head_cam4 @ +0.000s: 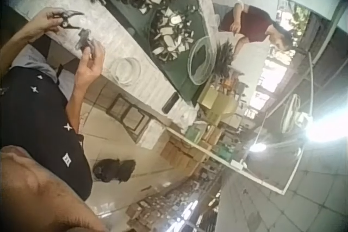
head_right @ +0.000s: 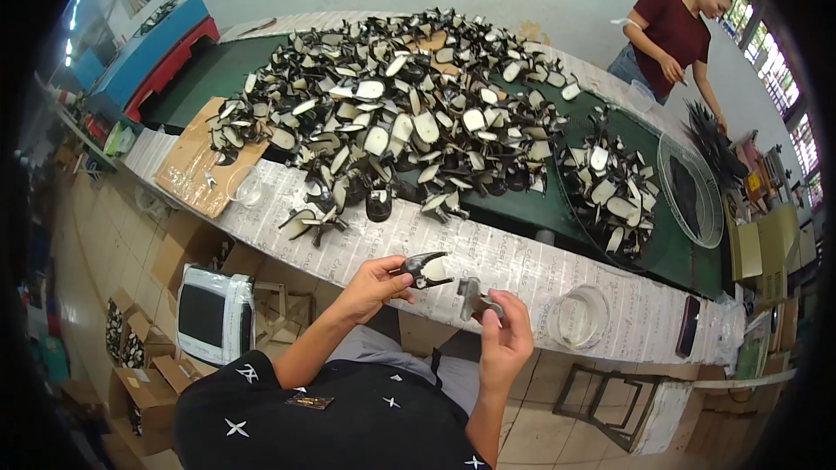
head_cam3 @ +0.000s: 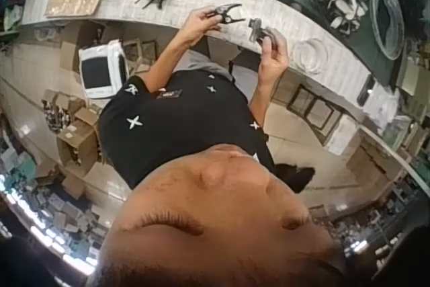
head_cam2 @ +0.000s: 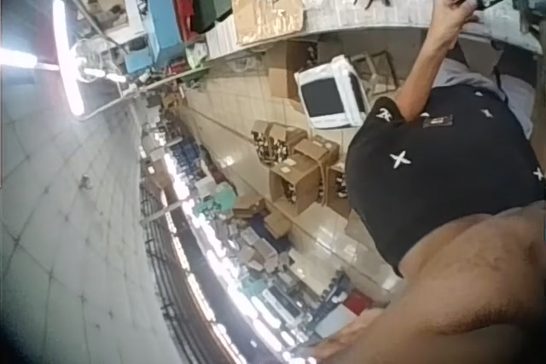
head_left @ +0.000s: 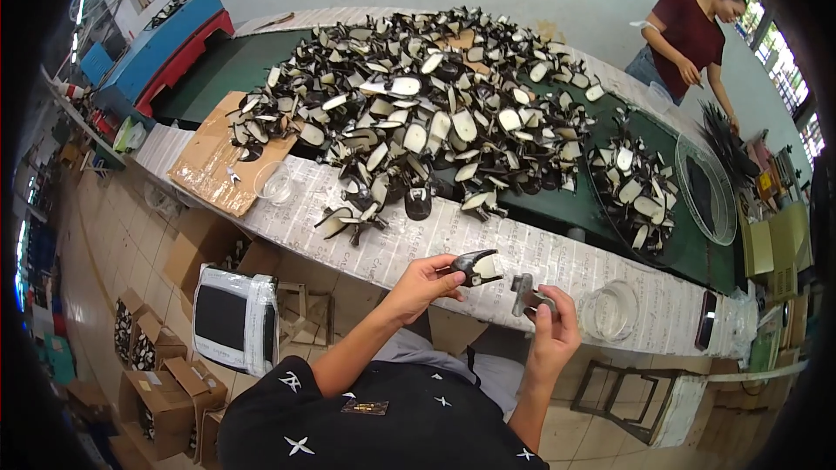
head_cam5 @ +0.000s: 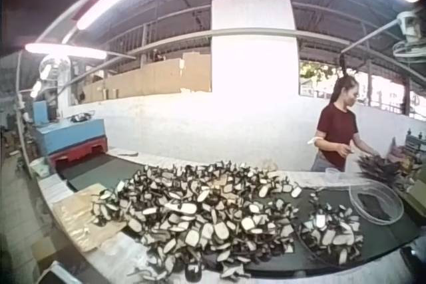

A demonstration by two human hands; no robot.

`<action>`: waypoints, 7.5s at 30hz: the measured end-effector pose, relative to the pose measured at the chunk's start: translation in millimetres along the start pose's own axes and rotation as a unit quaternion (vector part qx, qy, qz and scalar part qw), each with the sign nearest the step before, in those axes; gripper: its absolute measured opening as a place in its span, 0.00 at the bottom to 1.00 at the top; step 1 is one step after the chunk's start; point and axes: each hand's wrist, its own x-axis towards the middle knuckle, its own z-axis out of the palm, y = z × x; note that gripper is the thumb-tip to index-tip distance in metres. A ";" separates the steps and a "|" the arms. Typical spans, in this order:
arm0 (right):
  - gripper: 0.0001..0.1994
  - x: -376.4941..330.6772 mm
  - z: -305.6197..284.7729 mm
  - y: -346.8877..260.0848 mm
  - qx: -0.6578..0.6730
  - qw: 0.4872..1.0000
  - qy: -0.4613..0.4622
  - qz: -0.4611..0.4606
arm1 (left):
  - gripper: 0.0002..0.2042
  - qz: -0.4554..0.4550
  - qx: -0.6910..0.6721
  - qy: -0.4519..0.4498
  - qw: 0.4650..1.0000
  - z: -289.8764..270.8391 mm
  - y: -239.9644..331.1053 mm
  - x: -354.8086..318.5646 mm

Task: Scraping excess material and cleaning shoe heel components at a manufacturing workstation.

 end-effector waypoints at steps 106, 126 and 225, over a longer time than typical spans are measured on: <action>0.12 0.0 18.5 -22.3 -0.199 0.978 -0.037 -0.043 | 0.13 -0.087 -0.044 -0.040 0.994 11.8 -15.6 17.9; 0.11 2.1 -1.7 -16.4 -0.278 0.959 0.029 -0.051 | 0.16 -0.102 -0.056 -0.030 0.993 8.6 -20.4 21.6; 0.09 55.4 7.0 128.8 -0.006 0.983 0.181 -0.022 | 0.24 -0.039 -0.054 -0.152 0.986 -24.9 -65.5 61.7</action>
